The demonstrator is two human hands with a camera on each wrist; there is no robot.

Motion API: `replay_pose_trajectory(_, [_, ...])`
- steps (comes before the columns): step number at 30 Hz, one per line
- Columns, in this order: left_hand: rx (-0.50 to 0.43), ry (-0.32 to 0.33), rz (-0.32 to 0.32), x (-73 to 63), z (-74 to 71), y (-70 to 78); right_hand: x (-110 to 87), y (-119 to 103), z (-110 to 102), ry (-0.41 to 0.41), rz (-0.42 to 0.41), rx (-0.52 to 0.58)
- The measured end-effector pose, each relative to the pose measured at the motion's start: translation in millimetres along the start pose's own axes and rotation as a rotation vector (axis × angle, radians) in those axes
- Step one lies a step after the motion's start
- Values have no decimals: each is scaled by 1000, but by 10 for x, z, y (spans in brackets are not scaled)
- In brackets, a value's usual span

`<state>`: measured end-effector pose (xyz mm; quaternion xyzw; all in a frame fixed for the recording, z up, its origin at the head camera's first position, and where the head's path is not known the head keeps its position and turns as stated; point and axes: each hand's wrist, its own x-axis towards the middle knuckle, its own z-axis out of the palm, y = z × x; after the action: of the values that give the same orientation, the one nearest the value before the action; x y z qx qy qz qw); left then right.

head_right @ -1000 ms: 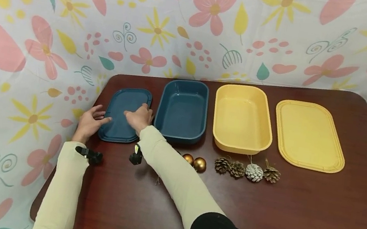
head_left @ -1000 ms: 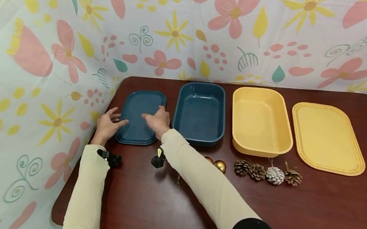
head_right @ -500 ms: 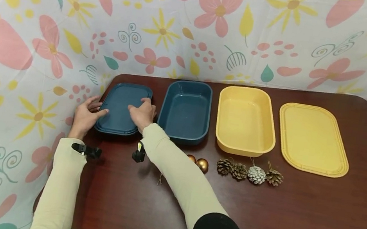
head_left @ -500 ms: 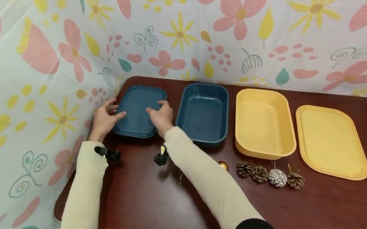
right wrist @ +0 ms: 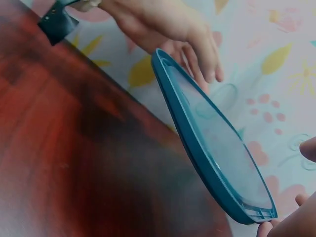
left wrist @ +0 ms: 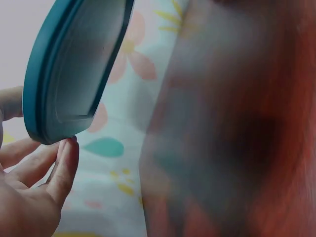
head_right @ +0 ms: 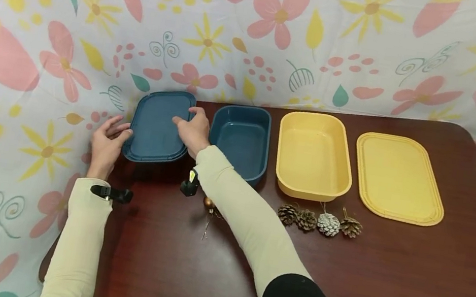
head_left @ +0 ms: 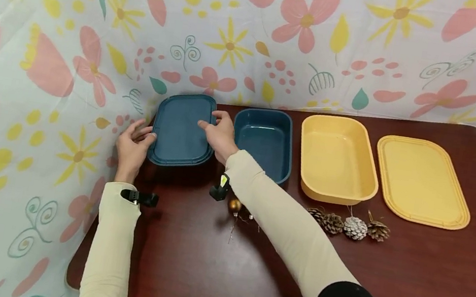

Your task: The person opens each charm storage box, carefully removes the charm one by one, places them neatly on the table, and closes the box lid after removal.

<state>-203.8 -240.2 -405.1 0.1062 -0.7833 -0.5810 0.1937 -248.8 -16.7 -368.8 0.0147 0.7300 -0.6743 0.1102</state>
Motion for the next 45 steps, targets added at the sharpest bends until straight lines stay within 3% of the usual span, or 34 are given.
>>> replay_pose_trajectory(11, [-158,-46,34,-1,197,228,25,-204,-445,11,-17,121])
replay_pose_trajectory(16, [-225,-72,82,11,297,324,-17,-258,-656,48,-43,162])
replay_pose_trajectory(25, [-302,-148,142,5,520,454,-15,-218,-1034,84,-122,359])
replay_pose_trajectory(30, [-329,-182,154,-24,634,464,20,-165,-1200,92,-97,450])
replay_pose_trajectory(35, [-356,-217,170,-53,732,489,25,-104,-1346,86,-53,441])
replay_pose_trajectory(38, [-367,-248,168,-61,773,504,20,-80,-1426,51,-32,451])
replay_pose_trajectory(45, [-401,-326,135,-57,807,514,-8,-48,-1641,-129,15,457])
